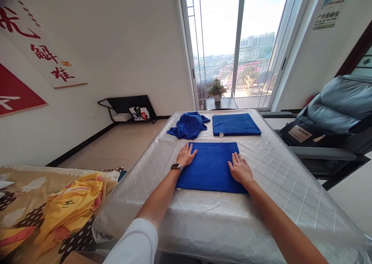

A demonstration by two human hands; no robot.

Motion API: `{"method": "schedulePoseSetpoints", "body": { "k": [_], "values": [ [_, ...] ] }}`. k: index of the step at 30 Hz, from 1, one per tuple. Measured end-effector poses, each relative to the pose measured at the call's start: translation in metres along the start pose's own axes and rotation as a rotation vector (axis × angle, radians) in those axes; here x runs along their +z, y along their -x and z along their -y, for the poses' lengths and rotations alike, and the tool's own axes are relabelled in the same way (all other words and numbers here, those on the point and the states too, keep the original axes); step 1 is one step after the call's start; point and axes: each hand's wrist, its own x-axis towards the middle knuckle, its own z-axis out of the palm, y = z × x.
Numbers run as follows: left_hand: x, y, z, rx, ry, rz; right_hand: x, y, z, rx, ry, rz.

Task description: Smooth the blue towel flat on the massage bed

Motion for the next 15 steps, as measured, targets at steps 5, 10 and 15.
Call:
{"method": "schedulePoseSetpoints", "body": {
  "k": [5,10,15],
  "values": [
    [-0.016,0.002,-0.014,-0.060,-0.062,-0.006,0.003,0.003,0.002,0.022,-0.026,-0.003],
    [-0.022,0.025,-0.099,0.209,0.004,-0.184,0.002,0.004,0.003,0.018,-0.046,-0.021],
    [0.008,0.052,-0.183,0.538,0.034,-0.091,0.002,0.010,0.000,-0.040,-0.023,-0.045]
  ]
}}
